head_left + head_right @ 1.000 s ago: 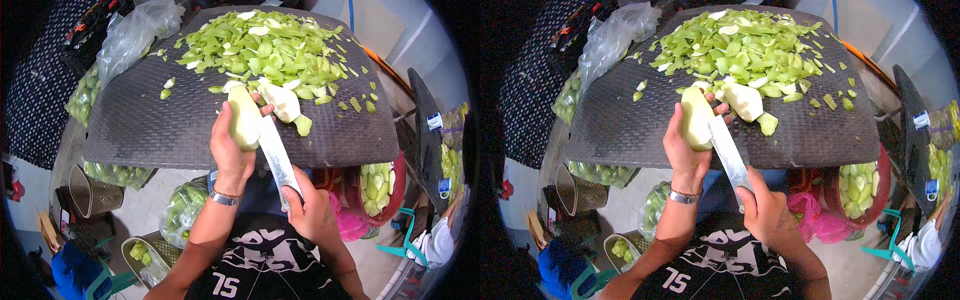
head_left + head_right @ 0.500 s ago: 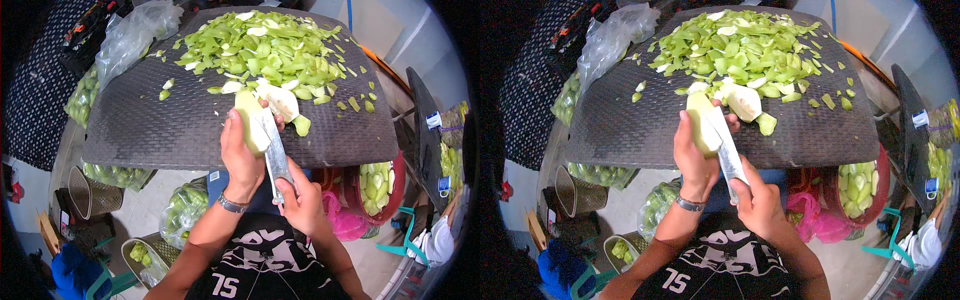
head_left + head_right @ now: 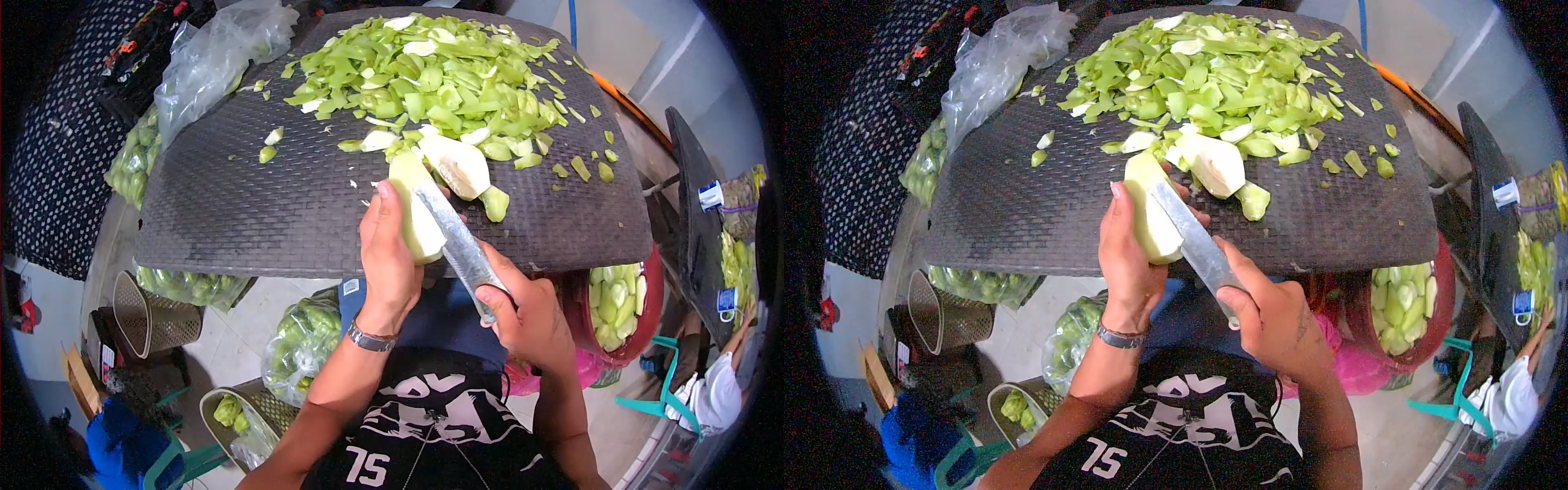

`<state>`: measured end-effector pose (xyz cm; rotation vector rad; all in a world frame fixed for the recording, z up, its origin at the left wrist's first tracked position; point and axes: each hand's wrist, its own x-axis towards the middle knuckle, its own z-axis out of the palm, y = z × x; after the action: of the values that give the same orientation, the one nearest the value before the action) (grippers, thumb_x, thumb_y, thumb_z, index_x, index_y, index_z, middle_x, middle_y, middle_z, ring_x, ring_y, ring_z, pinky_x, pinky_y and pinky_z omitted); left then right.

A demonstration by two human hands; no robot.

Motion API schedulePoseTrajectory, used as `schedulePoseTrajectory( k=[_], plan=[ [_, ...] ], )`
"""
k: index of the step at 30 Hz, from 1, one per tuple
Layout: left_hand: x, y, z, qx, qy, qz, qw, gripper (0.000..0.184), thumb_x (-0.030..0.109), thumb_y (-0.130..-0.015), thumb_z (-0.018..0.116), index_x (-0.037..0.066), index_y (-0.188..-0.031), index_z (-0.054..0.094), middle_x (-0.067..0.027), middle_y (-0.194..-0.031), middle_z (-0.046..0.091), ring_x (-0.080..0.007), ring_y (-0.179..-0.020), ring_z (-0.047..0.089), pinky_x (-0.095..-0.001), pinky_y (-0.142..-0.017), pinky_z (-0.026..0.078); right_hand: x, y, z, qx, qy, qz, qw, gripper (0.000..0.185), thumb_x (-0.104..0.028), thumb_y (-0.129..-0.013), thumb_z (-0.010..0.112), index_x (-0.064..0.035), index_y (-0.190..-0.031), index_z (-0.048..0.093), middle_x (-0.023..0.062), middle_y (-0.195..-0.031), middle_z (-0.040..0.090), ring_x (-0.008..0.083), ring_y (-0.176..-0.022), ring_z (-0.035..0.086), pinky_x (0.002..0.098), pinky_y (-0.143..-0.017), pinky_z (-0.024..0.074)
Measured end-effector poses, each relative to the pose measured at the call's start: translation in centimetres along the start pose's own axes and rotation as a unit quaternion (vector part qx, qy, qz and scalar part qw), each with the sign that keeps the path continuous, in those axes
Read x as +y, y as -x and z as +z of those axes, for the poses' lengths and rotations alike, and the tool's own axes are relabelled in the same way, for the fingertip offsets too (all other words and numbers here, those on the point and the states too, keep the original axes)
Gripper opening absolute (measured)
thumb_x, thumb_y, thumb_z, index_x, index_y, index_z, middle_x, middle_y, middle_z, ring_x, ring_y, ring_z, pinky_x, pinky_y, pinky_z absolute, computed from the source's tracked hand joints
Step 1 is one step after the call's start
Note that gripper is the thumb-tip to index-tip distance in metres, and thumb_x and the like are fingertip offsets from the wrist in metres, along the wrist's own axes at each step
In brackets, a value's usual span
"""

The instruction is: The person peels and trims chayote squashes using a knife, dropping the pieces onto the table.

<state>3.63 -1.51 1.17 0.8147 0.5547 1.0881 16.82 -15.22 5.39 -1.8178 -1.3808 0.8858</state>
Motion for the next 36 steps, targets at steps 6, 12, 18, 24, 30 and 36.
schedulePoseTrajectory(
  k=[6, 12, 18, 24, 30, 36],
  plan=[
    [-0.9, 0.0, 0.6, 0.026, 0.049, 0.035, 0.998, 0.06, 0.049, -0.113, 0.032, -0.003, -0.136, 0.052, -0.0163, -0.105, 0.068, -0.0314, -0.09, 0.073, -0.046, -0.086, 0.059, 0.3, -0.4, 0.8, -0.018, -0.069, 0.031, 0.997, 0.05, -0.009, -0.099, 0.061, -0.0055, -0.148, 0.052, 0.0316, -0.104, 0.069, 0.0379, -0.089, 0.076, 0.0414, -0.075, 0.0592],
    [-1.6, -0.6, 0.2, 0.0, 0.065, 0.026, 0.998, 0.056, 0.049, -0.113, 0.035, -0.002, -0.12, 0.058, -0.0147, -0.099, 0.069, -0.0269, -0.089, 0.073, -0.0401, -0.083, 0.058, 0.1, 0.2, 1.1, -0.019, -0.092, 0.045, 0.995, 0.049, -0.007, -0.1, 0.06, -0.0003, -0.147, 0.051, 0.0297, -0.11, 0.07, 0.0358, -0.089, 0.078, 0.038, -0.074, 0.0597],
    [-3.2, -0.8, 0.4, 0.03, 0.119, 0.074, 0.99, 0.057, 0.05, -0.113, 0.034, -0.002, -0.123, 0.055, -0.016, -0.104, 0.067, -0.0291, -0.091, 0.071, -0.0453, -0.089, 0.058, 0.0, -0.2, 1.1, -0.037, -0.111, 0.045, 0.992, 0.048, -0.006, -0.101, 0.059, 0.0025, -0.147, 0.05, 0.0293, -0.111, 0.071, 0.0337, -0.086, 0.078, 0.0377, -0.069, 0.0606],
    [-3.1, -0.9, 0.0, 0.011, 0.086, 0.079, 0.993, 0.059, 0.048, -0.113, 0.033, -0.004, -0.136, 0.05, -0.0165, -0.107, 0.065, -0.0294, -0.091, 0.071, -0.0497, -0.089, 0.06, 1.8, -0.3, 2.0, -0.023, -0.105, 0.019, 0.994, 0.048, -0.006, -0.101, 0.059, 0.0016, -0.147, 0.05, 0.0287, -0.098, 0.073, 0.0283, -0.078, 0.078, 0.0366, -0.067, 0.0599],
    [-1.3, -1.4, 0.6, 0.003, 0.047, 0.035, 0.998, 0.054, 0.048, -0.112, 0.04, -0.003, -0.116, 0.057, -0.0148, -0.094, 0.067, -0.0275, -0.078, 0.072, -0.0438, -0.078, 0.062, 1.3, -0.8, 0.7, -0.043, -0.153, 0.041, 0.986, 0.048, -0.007, -0.102, 0.058, -0.0023, -0.149, 0.051, 0.0205, -0.083, 0.073, 0.02, -0.064, 0.073, 0.0319, -0.058, 0.055],
    [-1.0, -4.8, 0.3, 0.051, 0.016, 0.041, 0.998, 0.05, 0.044, -0.112, 0.042, -0.003, -0.118, 0.058, -0.0152, -0.1, 0.066, -0.0279, -0.084, 0.071, -0.0497, -0.078, 0.065, 1.8, -4.2, 1.5, -0.109, -0.338, 0.049, 0.933, 0.049, -0.013, -0.108, 0.053, -0.0078, -0.156, 0.044, 0.0067, -0.07, 0.062, 0.0101, -0.048, 0.054, 0.0253, -0.044, 0.0443]
  ],
)
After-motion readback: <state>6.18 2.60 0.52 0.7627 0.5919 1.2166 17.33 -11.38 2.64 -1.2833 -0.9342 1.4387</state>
